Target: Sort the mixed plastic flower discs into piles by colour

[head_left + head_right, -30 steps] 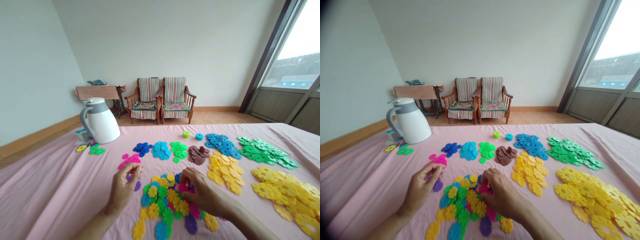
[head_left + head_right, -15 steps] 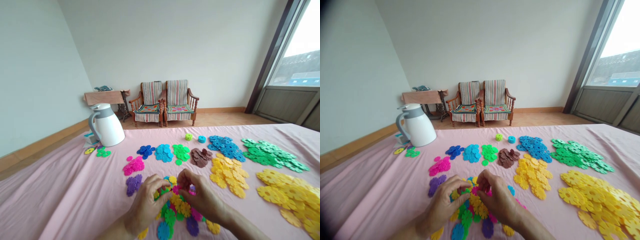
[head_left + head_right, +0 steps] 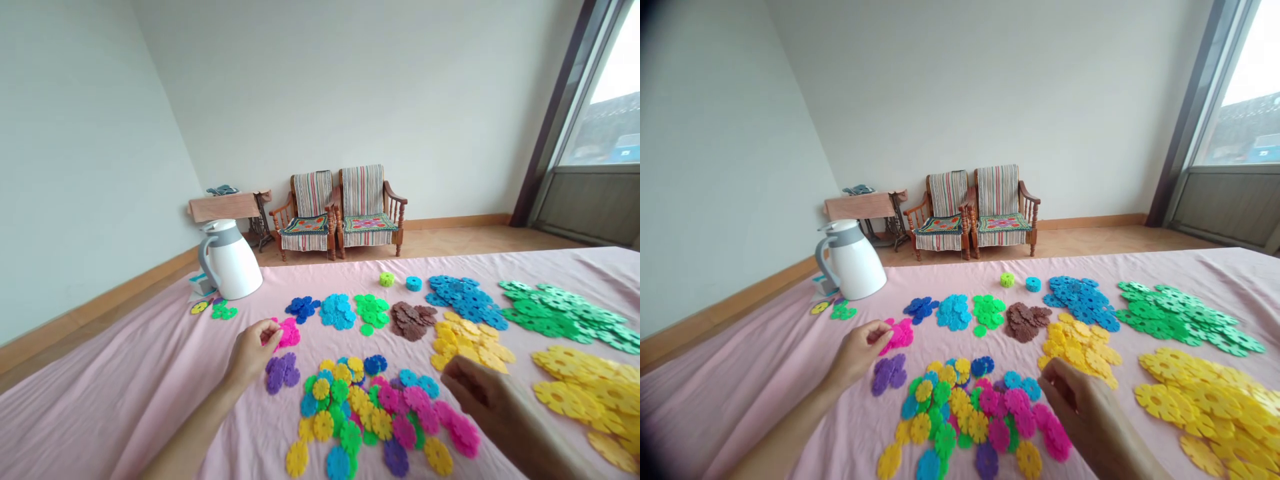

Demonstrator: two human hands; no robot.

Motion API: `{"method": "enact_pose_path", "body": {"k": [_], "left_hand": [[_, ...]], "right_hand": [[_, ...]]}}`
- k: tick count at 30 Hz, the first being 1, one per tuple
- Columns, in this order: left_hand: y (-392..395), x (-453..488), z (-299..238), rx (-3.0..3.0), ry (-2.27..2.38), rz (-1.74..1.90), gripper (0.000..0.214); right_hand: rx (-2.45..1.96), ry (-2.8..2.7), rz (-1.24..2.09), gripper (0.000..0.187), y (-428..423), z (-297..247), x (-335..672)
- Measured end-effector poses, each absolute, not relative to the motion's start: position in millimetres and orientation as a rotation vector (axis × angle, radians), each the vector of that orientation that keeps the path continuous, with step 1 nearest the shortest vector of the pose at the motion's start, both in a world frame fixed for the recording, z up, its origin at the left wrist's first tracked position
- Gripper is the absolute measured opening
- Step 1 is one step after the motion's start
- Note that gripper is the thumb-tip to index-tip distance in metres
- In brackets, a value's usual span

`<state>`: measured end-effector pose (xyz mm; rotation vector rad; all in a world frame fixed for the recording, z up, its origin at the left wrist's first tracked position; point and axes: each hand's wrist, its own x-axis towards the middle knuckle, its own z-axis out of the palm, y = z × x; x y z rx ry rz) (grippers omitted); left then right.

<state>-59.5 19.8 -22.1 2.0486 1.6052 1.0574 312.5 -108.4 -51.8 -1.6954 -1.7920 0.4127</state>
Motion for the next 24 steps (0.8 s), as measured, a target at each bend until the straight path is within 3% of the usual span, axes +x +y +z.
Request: {"method": "enact_pose_path", "body": {"k": [3,7,15,21,24], "left_hand": [[29.1,-73.2,-30.7,2.075,1.711,1.084,0.025],[19.2,-59.4,-25.9,2.237,1.677,1.16,0.025],[-40.1,21.9,-8.5,2.447,1.035,0.704,0.01],[-56.2,66.6,-8.3,2.622,0.799,0.489,0.028],[-50.8,78.1,-12.6,2.687,0.759,0.447,0.025]], "right_hand": [[-1.818,-1.828,0.309,0.04,-122.0,-73.7,325.0],[-1.96,-1.817,0.131,0.036,-134.6,-86.2,324.4],[-1.952,-1.876,-0.002,0.027,-150.4,-72.4,316.1],[-1.942,-1.853,0.058,0.022,-159.5,-77.0,322.3],[-1.953,-1.828,0.051,0.023,-161.1,-80.0,323.0]]}}
